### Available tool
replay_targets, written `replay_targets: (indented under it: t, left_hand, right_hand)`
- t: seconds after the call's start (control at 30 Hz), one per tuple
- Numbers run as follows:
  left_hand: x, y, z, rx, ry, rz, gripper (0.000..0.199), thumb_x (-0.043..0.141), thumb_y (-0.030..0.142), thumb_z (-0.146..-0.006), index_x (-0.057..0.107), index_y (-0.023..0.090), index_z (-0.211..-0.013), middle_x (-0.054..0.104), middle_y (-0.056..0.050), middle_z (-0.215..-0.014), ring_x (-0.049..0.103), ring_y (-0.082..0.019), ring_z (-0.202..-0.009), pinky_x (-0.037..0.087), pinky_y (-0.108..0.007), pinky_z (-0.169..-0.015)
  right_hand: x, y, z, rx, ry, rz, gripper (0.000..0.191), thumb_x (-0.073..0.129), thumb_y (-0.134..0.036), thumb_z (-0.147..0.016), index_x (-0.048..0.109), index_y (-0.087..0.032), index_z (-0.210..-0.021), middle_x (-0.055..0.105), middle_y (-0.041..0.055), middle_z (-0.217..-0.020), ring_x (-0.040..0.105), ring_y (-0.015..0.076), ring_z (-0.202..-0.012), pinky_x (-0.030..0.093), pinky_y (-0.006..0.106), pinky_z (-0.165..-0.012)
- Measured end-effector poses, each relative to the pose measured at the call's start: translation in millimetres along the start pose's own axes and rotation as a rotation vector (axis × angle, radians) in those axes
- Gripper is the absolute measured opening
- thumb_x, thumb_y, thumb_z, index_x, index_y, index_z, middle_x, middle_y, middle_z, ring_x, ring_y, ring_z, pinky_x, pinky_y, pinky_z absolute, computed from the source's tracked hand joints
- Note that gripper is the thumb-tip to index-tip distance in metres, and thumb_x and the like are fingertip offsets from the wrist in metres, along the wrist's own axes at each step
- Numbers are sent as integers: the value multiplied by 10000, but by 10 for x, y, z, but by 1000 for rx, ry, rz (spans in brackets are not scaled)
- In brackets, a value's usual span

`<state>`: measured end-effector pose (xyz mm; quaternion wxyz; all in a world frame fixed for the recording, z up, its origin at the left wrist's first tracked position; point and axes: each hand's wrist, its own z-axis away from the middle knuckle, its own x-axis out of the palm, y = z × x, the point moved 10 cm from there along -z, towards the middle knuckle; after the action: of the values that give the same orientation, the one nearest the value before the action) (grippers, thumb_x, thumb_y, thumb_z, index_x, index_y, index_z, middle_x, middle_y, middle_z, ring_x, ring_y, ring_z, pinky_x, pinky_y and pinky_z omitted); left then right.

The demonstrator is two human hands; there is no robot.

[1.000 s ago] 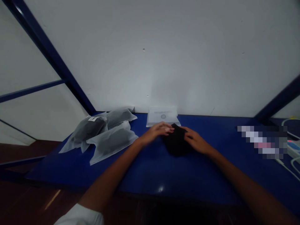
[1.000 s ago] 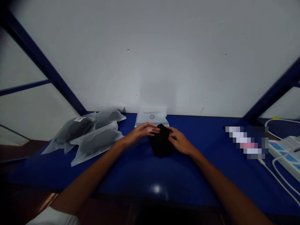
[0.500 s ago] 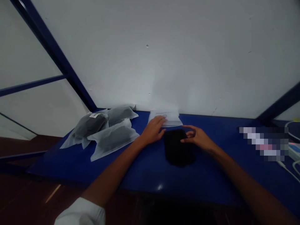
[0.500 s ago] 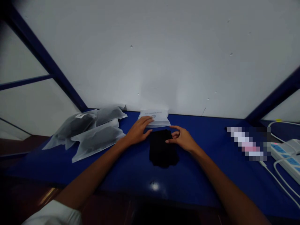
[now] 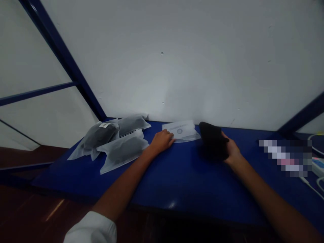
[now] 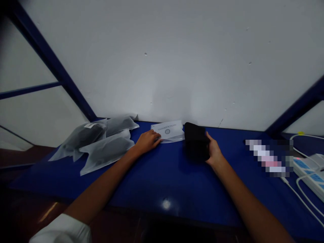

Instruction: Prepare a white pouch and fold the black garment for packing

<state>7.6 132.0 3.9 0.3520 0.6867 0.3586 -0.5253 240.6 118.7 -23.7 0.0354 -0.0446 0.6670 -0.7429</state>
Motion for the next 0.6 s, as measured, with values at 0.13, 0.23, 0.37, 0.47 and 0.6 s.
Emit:
replay_targets:
  t: [0.13, 0.23, 0.37, 0.47, 0.6]
  left_hand:
    - [13, -26, 18, -16, -10, 57, 203, 486, 242, -890, 570, 170, -1060, 602, -118, -959, 588, -244, -856, 458, -346, -762]
    - [26, 124, 36, 120, -24, 43, 265, 465, 113, -846, 542, 172, -1093, 600, -120, -966, 579, -254, -862, 453, -339, -730]
    - [48, 354, 78, 309, -49, -26, 328, 472, 0, -737, 581, 171, -995, 624, -101, -995, 557, -253, -968, 460, -325, -758]
    - [34, 397, 77, 327, -32, -26, 286, 458, 1, -734, 605, 154, -925, 643, -103, -1016, 543, -253, -1020, 474, -340, -803]
    - [-54, 352, 62, 264, 79, 16, 288, 441, 31, -779, 619, 136, -980, 655, -112, -1025, 551, -254, -1011, 491, -373, -842]
  right_hand:
    - [177, -195, 108, -85, -43, 111, 886, 141, -787, -810, 695, -119, -988, 703, 164, -733, 682, 317, -883, 551, 435, -799]
    - [265, -167, 176, -8, -39, 12, 842, 226, -793, -804, 691, -115, -987, 717, 172, -784, 681, 328, -912, 559, 444, -798]
    - [350, -5, 227, 118, -63, -104, 600, 495, -680, -785, 668, -150, -1006, 734, 151, -916, 688, 321, -933, 576, 444, -805]
    - [369, 60, 245, 145, -88, -65, 421, 660, -462, -751, 653, -149, -1033, 731, 152, -982, 692, 318, -936, 587, 434, -808]
    - [330, 89, 242, 179, -54, -71, 340, 703, -357, -712, 667, -130, -962, 731, 172, -966, 695, 331, -920, 598, 437, -792]
